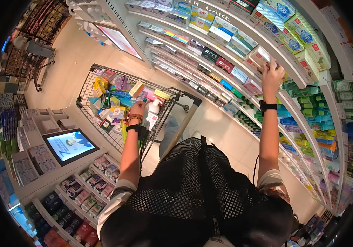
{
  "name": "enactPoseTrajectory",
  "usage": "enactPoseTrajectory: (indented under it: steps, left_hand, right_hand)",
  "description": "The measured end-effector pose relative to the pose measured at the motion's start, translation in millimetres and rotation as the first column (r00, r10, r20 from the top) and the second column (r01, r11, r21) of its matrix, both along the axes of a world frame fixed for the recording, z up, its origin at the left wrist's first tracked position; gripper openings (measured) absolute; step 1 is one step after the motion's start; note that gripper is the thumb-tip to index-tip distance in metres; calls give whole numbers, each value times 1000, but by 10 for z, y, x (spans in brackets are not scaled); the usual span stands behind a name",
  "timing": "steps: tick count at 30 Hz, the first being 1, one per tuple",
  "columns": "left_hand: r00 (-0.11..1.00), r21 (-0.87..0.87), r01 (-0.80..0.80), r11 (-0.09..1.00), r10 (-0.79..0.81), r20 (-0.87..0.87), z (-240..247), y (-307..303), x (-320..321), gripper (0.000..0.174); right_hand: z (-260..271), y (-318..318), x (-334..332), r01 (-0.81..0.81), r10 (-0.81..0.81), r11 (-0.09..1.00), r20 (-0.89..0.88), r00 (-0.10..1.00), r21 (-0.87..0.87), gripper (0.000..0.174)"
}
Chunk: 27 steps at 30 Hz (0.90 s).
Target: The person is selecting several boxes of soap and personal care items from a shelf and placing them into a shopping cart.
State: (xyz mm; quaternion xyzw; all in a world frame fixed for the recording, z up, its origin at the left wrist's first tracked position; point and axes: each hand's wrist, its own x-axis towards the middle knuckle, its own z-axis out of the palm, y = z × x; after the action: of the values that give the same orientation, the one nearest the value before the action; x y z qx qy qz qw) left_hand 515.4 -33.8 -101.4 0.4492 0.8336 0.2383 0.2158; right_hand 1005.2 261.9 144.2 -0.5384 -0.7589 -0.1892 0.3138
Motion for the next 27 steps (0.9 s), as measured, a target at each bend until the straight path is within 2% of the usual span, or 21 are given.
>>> enactPoseTrajectory:
  steps: [2,4,5,6,7,8,10,12,14,16,17,18,19,21,22,26,27]
  left_hand:
    - [996,-4,93,996,-93,11,-118,429,92,26]
    - [999,-34,13,999,-12,42,73,814,316,28]
    - [996,-157,34,987,-20,89,-164,892,259,41]
    - [996,-150,9,989,5,86,-610,896,213,65]
    - [926,-173,-112,979,166,340,-814,986,237,67]
    - [767,-229,-219,948,313,561,-937,1076,272,69]
    - [677,-214,-298,930,364,639,-1081,1152,227,79]
    - [653,-266,-265,927,375,658,-1006,1223,59,79]
    - [687,-250,-271,930,368,626,-1039,1239,30,88]
    - [692,-269,-246,931,363,624,-816,1104,103,94]
    - [780,-251,-202,947,311,543,-619,1061,142,89]
    - [987,-170,-89,981,110,115,-627,1027,122,78]
    - [999,-42,-33,999,33,5,-637,943,128,76]
    - [984,163,95,982,-69,-163,-72,741,284,72]
    - [999,162,43,986,-47,22,202,652,341,68]
    - [962,451,142,881,-231,148,1478,134,938,69]
    - [948,499,189,846,-290,133,1709,30,1077,72]
  right_hand:
    - [-16,-193,-30,-22,28,998,-119,992,53,54]
    - [-62,-528,-9,-74,65,996,-188,980,-43,53]
    - [-152,-696,3,-88,71,994,-222,972,-68,52]
    - [-236,-879,15,-89,64,990,-210,976,-111,51]
    - [-312,-1058,53,-85,54,985,-194,979,-153,50]
    - [-381,-1230,93,-72,43,985,-185,982,-154,50]
    - [-492,-1531,207,-27,-36,955,-206,978,-294,50]
    - [-619,-1749,323,18,-97,943,-225,970,-332,49]
    - [-671,-1907,487,60,-159,927,-241,957,-371,49]
    - [-694,-2013,622,112,-210,918,-227,951,-380,49]
    - [-698,-2038,662,134,-224,921,-216,950,-366,49]
    - [-665,-2043,669,140,-235,920,-228,945,-366,49]
    - [-626,-2028,680,127,-227,924,-249,941,-361,49]
    - [-577,-2009,668,81,-230,914,-345,910,-398,47]
    - [-558,-2046,637,82,-237,913,-356,904,-399,47]
    - [-367,-2088,349,-146,-42,923,-471,881,-355,47]
    - [-373,-2103,249,-265,8,899,-592,806,-348,47]
